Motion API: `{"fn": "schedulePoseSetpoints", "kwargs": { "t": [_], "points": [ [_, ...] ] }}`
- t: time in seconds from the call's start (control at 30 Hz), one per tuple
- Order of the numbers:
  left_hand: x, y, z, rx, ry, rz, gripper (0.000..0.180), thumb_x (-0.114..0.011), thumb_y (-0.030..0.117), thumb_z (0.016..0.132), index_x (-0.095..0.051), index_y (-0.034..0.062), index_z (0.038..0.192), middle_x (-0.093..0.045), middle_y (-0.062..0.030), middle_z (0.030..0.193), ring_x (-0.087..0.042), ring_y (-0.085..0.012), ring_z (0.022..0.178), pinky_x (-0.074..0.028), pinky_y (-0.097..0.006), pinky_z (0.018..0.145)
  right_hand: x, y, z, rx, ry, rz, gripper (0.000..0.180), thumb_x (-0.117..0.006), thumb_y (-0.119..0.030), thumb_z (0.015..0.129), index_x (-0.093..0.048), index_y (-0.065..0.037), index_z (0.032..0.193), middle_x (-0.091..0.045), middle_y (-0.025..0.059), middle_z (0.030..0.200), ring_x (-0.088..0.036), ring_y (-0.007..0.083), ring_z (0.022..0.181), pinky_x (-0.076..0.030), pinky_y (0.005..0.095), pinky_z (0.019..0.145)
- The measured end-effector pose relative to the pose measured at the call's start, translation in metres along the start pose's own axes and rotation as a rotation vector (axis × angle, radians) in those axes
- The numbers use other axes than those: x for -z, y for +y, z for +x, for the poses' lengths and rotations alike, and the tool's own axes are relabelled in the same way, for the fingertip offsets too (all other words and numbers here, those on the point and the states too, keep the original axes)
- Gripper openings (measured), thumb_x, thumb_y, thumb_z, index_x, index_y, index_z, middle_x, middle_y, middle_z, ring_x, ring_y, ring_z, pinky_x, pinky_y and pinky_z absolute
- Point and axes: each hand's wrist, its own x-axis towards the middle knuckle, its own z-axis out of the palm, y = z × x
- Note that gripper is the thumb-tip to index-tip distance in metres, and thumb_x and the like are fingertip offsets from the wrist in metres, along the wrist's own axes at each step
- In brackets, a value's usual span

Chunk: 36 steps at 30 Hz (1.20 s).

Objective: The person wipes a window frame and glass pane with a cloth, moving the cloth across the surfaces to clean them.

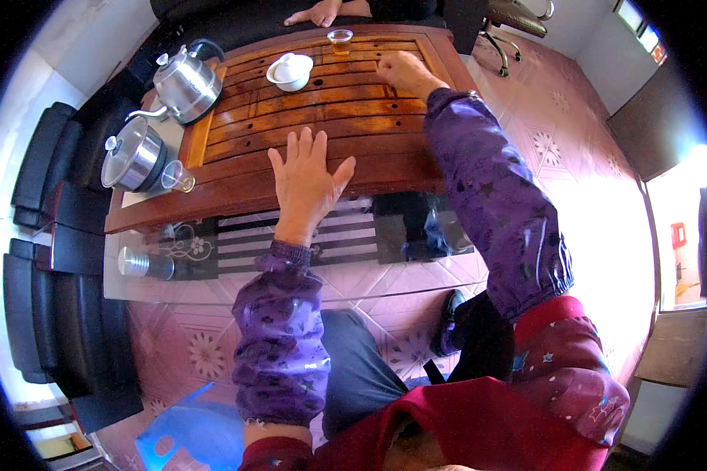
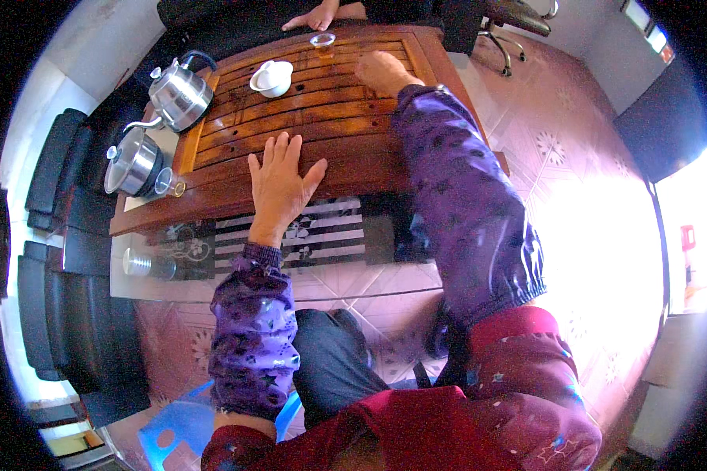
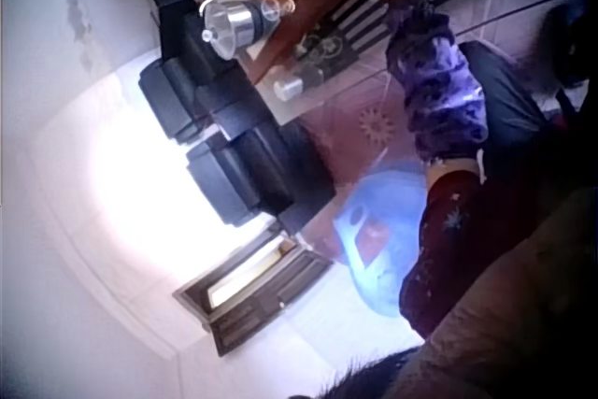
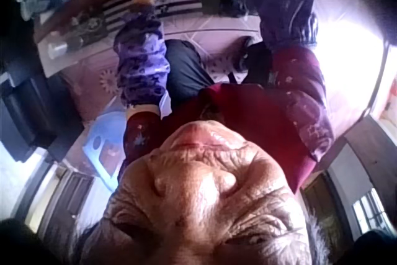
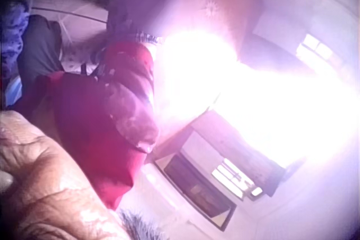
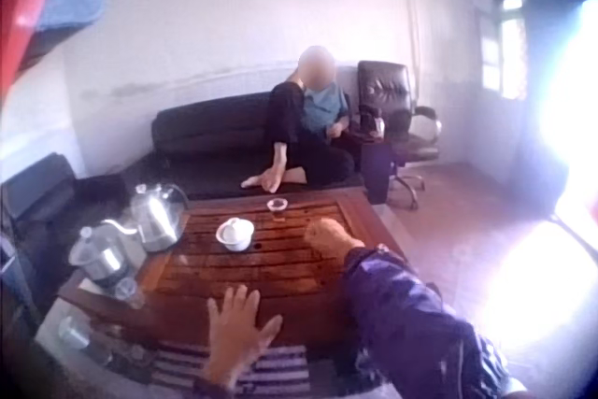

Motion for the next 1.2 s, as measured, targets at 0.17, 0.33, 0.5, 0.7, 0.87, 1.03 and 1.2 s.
{"fn": "schedulePoseSetpoints", "kwargs": {
  "t": [0.17,0.33,0.5,0.7,0.87,1.03,1.2],
  "points": [
    [-0.003,-0.002,0.001,-0.01,-0.014,0.039,0.065,-0.044,0.055,0.09,-0.046,0.0037,0.129,-0.043,-0.0176,0.137,-0.036,-0.0351,0.13,-0.024,-0.06,0.104,0.033,0.005,-0.022,-0.02,0.074,0.402,0.027,-0.063,-0.029,0.081,-0.067,-0.003,0.088,-0.068,0.0114,0.078,-0.064,0.0241,0.07,-0.052,0.0361,0.068],
    [-0.006,-0.002,0.005,-0.04,-0.003,0.037,0.067,-0.043,0.057,0.089,-0.047,0.004,0.129,-0.043,-0.0173,0.136,-0.037,-0.0358,0.129,-0.026,-0.061,0.101,0.071,0.003,-0.056,0.037,0.042,0.41,0.016,-0.062,-0.022,0.084,-0.063,-0.006,0.083,-0.058,-0.0004,0.067,-0.056,0.0066,0.056,-0.044,0.0225,0.047],
    [-0.004,-0.006,0.004,0.007,-0.063,0.065,0.068,-0.043,0.057,0.089,-0.048,0.0038,0.13,-0.042,-0.0173,0.138,-0.035,-0.0345,0.131,-0.027,-0.06,0.102,0.084,-0.007,-0.098,0.113,0.118,0.439,0.02,-0.062,-0.021,0.086,-0.064,-0.003,0.093,-0.058,-0.0025,0.071,-0.052,0.0062,0.059,-0.042,0.0228,0.05],
    [0.004,0.0,0.005,0.055,-0.151,0.07,0.071,-0.038,0.061,0.089,-0.044,0.0051,0.133,-0.038,-0.0167,0.142,-0.033,-0.032,0.133,-0.023,-0.058,0.104,0.103,-0.001,-0.148,-0.013,-0.141,0.435,0.026,-0.061,-0.021,0.087,-0.065,0.0,0.101,-0.064,0.0021,0.083,-0.054,0.0081,0.072,-0.046,0.0251,0.063],
    [0.001,-0.004,0.002,0.028,-0.111,0.045,0.073,-0.038,0.062,0.089,-0.043,0.0051,0.134,-0.036,-0.0177,0.143,-0.03,-0.0341,0.134,-0.02,-0.058,0.106,0.098,0.0,-0.175,0.007,-0.022,0.536,0.02,-0.062,-0.017,0.087,-0.066,-0.002,0.098,-0.062,-0.0035,0.079,-0.055,0.0069,0.067,-0.046,0.024,0.058],
    [0.004,-0.001,0.005,0.077,-0.173,-0.008,0.073,-0.039,0.06,0.089,-0.041,0.0051,0.136,-0.034,-0.0176,0.145,-0.026,-0.0326,0.137,-0.016,-0.056,0.109,0.097,0.011,-0.199,-0.206,0.043,0.602,0.021,-0.063,-0.016,0.086,-0.065,0.001,0.098,-0.065,0.0006,0.084,-0.056,0.0091,0.076,-0.047,0.0246,0.068],
    [-0.003,-0.004,0.009,0.052,-0.139,0.035,0.072,-0.043,0.059,0.088,-0.043,0.0058,0.135,-0.036,-0.0164,0.145,-0.028,-0.0328,0.136,-0.017,-0.056,0.109,0.073,0.054,-0.209,-0.314,0.215,0.742,0.018,-0.064,-0.015,0.087,-0.068,-0.001,0.098,-0.065,-0.0005,0.08,-0.054,0.0052,0.063,-0.046,0.021,0.057]
  ]
}}
